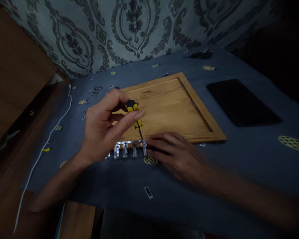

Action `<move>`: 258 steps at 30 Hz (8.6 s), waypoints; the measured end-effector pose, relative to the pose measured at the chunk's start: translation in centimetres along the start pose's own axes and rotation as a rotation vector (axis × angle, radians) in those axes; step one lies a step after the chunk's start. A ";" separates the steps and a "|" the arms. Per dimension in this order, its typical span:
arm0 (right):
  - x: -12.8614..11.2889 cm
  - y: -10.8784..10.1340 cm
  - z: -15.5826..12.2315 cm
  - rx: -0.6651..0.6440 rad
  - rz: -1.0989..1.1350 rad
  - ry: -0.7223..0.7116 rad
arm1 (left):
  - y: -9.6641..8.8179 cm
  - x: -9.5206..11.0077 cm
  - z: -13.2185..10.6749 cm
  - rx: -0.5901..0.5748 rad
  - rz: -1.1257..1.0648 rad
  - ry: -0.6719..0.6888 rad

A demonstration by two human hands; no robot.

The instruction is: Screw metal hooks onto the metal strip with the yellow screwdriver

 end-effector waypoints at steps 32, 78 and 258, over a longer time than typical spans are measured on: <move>-0.1 -0.2 0.0 -0.045 0.003 0.034 | -1.1 0.6 -0.2 -0.135 0.089 0.023; -0.1 -0.2 0.0 -0.028 0.011 0.025 | -0.5 1.3 -0.3 -0.087 0.155 0.187; 0.1 0.0 -0.3 -0.055 0.056 0.029 | -0.6 1.8 -0.6 -0.065 0.230 0.066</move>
Point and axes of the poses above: each hand's wrist, its own z-axis towards the middle knuckle, its own y-axis out of the palm, x = y × z, the point moved 2 cm from there along z, towards the middle knuckle, and after that the axes turned 1 degree about -z, right-handed, at the moved point
